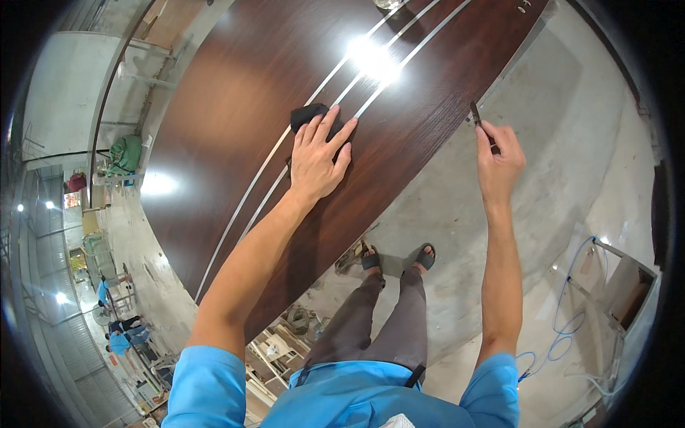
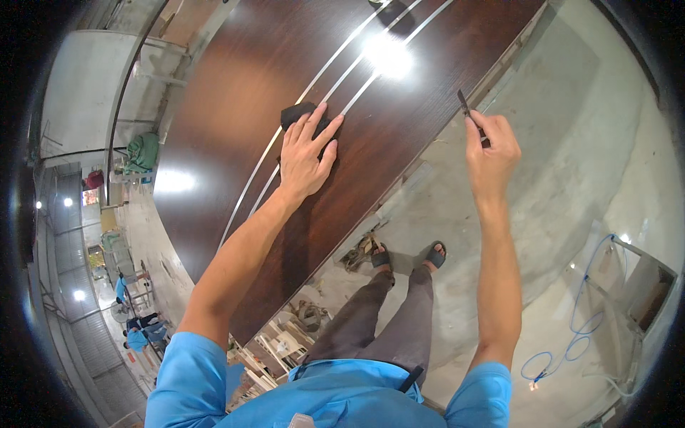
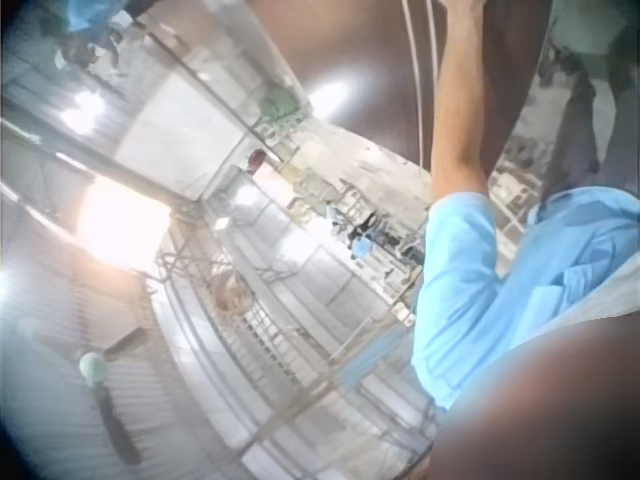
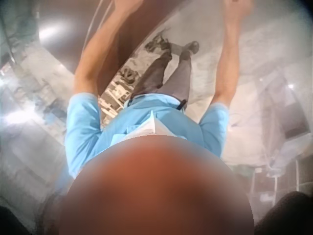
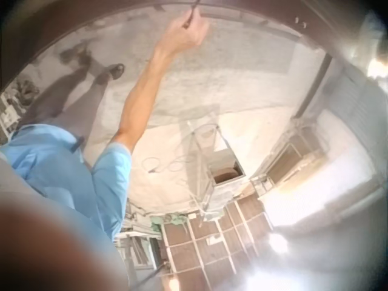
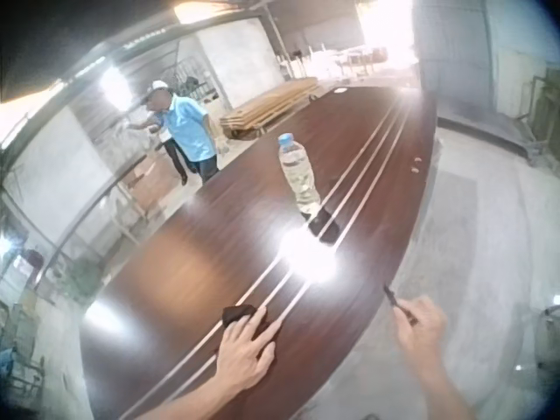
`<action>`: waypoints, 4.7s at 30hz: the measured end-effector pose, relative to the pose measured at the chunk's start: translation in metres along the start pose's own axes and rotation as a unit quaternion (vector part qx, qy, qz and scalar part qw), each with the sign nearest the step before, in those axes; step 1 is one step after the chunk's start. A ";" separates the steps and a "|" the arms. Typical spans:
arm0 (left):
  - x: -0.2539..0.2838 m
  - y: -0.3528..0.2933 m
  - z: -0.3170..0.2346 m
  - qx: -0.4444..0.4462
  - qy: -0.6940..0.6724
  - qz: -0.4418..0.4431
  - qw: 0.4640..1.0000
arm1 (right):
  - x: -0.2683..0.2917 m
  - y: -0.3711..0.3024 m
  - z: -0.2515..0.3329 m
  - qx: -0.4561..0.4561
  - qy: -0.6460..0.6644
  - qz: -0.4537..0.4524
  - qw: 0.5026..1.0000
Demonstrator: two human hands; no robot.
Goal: The person wipes a large dark wooden table with a black cloth while holding a small metal tool in the other hand. They move along the table surface, repeatedly wiping and occasionally scraping along the inlaid silver lines.
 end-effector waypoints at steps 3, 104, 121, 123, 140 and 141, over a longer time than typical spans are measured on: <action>-0.006 0.012 0.007 -0.006 -0.014 -0.008 1.000 | -0.003 -0.009 0.023 -0.068 0.075 0.020 0.995; 0.006 0.029 0.051 0.153 -0.406 -0.396 0.809 | -0.101 -0.034 0.133 0.477 -0.221 0.137 0.840; 0.004 0.029 0.053 0.155 -0.418 -0.393 0.804 | -0.102 -0.038 0.129 0.371 -0.248 0.134 0.885; 0.005 0.029 0.053 0.153 -0.417 -0.391 0.806 | -0.103 -0.038 0.140 0.427 -0.208 0.132 0.870; 0.004 0.030 0.053 0.160 -0.418 -0.401 0.799 | -0.102 -0.028 0.128 0.405 -0.230 0.116 0.877; 0.004 0.030 0.053 0.157 -0.422 -0.408 0.795 | -0.102 -0.022 0.125 0.330 -0.232 0.109 0.908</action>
Point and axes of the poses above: each hand's wrist, its own y-axis towards the middle knuckle, its own x-axis out of the back of the hand, z = x × y, the point moved 3 cm from there along y, towards the middle knuckle, and after that the axes turned 14 degrees about -y, right-handed, at the moved point
